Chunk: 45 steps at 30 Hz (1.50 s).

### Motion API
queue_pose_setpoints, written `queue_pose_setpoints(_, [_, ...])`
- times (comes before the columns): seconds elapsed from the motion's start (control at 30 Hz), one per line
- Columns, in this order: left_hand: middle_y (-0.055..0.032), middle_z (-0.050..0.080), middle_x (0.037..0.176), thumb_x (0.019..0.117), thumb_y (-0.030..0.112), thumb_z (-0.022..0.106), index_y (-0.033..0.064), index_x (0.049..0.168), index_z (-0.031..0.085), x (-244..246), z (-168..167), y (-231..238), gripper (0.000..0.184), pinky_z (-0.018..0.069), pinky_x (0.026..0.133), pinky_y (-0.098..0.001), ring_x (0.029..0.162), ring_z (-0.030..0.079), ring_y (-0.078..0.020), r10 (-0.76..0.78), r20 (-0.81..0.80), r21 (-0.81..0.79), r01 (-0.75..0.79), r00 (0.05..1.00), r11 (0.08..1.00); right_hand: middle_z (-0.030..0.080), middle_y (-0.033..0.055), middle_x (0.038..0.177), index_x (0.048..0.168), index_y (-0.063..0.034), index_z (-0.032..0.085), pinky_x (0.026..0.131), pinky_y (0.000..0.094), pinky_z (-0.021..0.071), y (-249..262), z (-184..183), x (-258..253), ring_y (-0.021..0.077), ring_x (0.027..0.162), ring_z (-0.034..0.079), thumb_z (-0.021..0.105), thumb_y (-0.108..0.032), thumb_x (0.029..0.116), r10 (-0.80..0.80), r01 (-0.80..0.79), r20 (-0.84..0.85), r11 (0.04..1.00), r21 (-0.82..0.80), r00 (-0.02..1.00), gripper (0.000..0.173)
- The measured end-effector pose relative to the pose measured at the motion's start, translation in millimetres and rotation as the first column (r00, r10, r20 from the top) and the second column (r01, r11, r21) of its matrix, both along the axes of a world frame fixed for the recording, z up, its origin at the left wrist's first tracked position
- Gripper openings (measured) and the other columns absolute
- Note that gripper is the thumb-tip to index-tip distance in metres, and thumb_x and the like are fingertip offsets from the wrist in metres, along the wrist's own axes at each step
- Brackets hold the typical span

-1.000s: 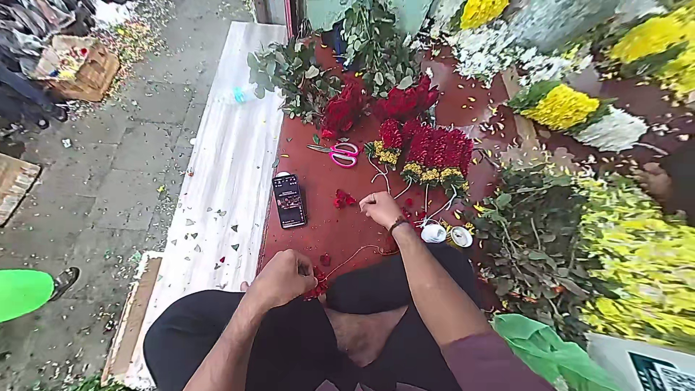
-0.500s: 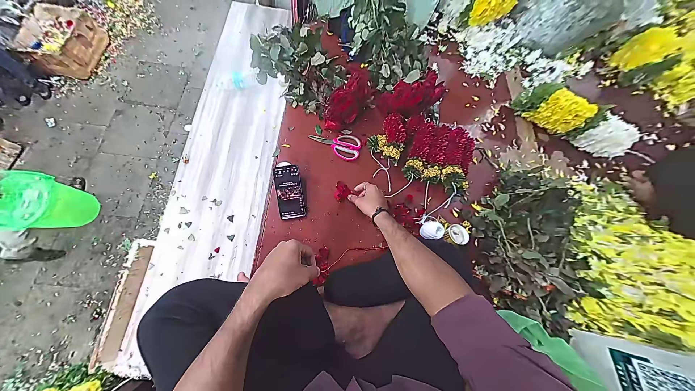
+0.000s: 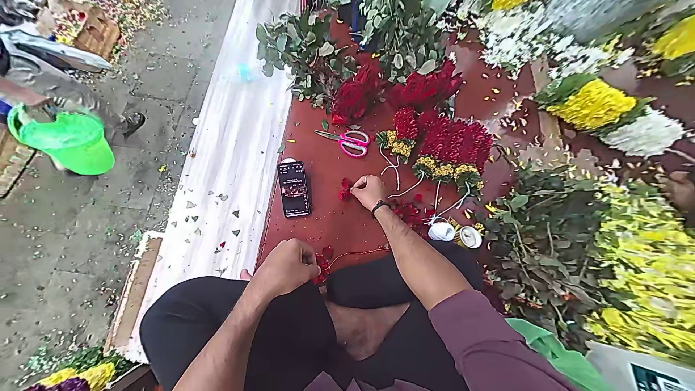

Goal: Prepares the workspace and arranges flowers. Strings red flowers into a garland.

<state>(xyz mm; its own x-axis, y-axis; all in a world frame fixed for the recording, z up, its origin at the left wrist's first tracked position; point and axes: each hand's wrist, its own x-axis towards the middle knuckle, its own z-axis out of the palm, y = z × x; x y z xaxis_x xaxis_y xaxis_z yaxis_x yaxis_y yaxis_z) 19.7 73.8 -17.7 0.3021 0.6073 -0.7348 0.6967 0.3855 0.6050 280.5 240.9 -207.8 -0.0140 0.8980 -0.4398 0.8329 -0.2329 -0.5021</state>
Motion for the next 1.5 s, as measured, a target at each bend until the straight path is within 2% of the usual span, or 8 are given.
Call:
queue_pose_setpoints(0.17, [0.0021,0.068,0.072,0.0906,0.033,0.073,0.0161,0.086,0.074,2,3,2,0.018,0.0542,0.064,-0.0411,0.065,0.064,-0.0124,-0.007,0.005,0.0,0.007,1.0,1.0,0.072,0.0073,0.101,0.112,-0.014,0.071,0.085,0.0569,0.0559,-6,-3,1,0.0277,0.095,0.069,0.08,-0.024,0.0818,0.126,-0.126,-0.009,0.991,0.036,0.992,0.033])
queue_pose_setpoints(0.33, [0.0013,0.067,0.071,0.0889,0.033,0.074,0.0157,0.084,0.073,2,4,-2,0.018,0.0525,0.062,-0.0425,0.063,0.062,-0.0135,-0.01,-0.001,0.012,0.01,1.0,1.0,0.069,0.0086,0.104,0.096,-0.0139,0.075,0.088,0.0558,0.0545,-10,-7,-1,0.0288,0.101,0.066,0.082,-0.025,0.0804,0.09,-0.09,-0.006,0.995,0.052,0.996,0.02])
queue_pose_setpoints(0.53, [0.0013,0.067,0.073,0.0897,0.034,0.073,0.0154,0.086,0.073,1,5,0,0.019,0.0532,0.065,-0.0432,0.066,0.063,-0.014,-0.02,0.006,0.022,0.02,1.0,1.0,0.072,0.0085,0.091,0.103,-0.0113,0.07,0.079,0.0566,0.0568,-15,-3,2,0.0276,0.085,0.07,0.078,-0.015,0.0826,0.068,-0.067,-0.055,0.998,0.017,0.996,0.023])
queue_pose_setpoints(0.8, [0.0009,0.069,0.075,0.09,0.033,0.073,0.0158,0.088,0.074,2,6,2,0.017,0.0549,0.066,-0.0436,0.066,0.064,-0.014,-0.02,0.002,0.005,0.02,1.0,1.0,0.075,0.0088,0.098,0.102,-0.0129,0.079,0.088,0.0554,0.0554,-17,14,6,0.0267,0.097,0.07,0.068,-0.011,0.0881,-0.037,0.038,-0.104,0.999,0.002,0.994,0.018])
queue_pose_setpoints(0.87, [0.0007,0.069,0.075,0.0903,0.033,0.073,0.0153,0.089,0.074,1,7,2,0.017,0.055,0.066,-0.0436,0.067,0.065,-0.0143,-0.008,0.01,0.013,0.008,1.0,1.0,0.074,0.0098,0.102,0.101,-0.009,0.078,0.082,0.0489,0.057,-17,28,10,0.0237,0.094,0.07,0.069,-0.009,0.091,-0.156,0.155,-0.277,0.988,-0.027,0.948,0.013])
queue_pose_setpoints(1.0, [0.001,0.068,0.073,0.0901,0.032,0.073,0.0152,0.087,0.074,1,11,0,0.017,0.0544,0.065,-0.0427,0.065,0.064,-0.0135,0.001,0.025,0.021,-0.001,1.0,1.0,0.073,0.014,0.098,0.117,-0.002,0.066,0.055,0.0335,0.0575,-40,69,10,0.0206,0.069,0.07,0.063,-0.006,0.0993,-0.261,0.23,-0.604,0.965,-0.13,0.753,0.018])
queue_pose_setpoints(1.13, [0.0003,0.067,0.071,0.0902,0.031,0.073,0.0141,0.085,0.073,-1,13,-2,0.017,0.053,0.063,-0.0427,0.064,0.062,-0.0138,0.016,0.05,0.032,-0.017,0.999,0.999,0.072,0.0098,0.098,0.122,-0.0065,0.066,0.055,0.0298,0.0548,-72,107,5,0.0169,0.066,0.064,0.071,0.001,0.0915,-0.254,0.223,-0.668,0.966,-0.134,0.699,0.032])
queue_pose_setpoints(1.5, [-0.0001,0.067,0.072,0.0902,0.03,0.074,0.013,0.085,0.073,-2,5,-1,0.018,0.0544,0.064,-0.0426,0.065,0.063,-0.014,0.027,0.036,0.019,-0.027,0.999,0.999,0.073,0.0092,0.088,0.1,-0.0061,0.075,0.05,0.0279,0.05,-81,110,0,0.0158,0.061,0.062,0.068,0.0,0.0905,-0.187,0.213,-0.699,0.976,-0.051,0.691,0.013])
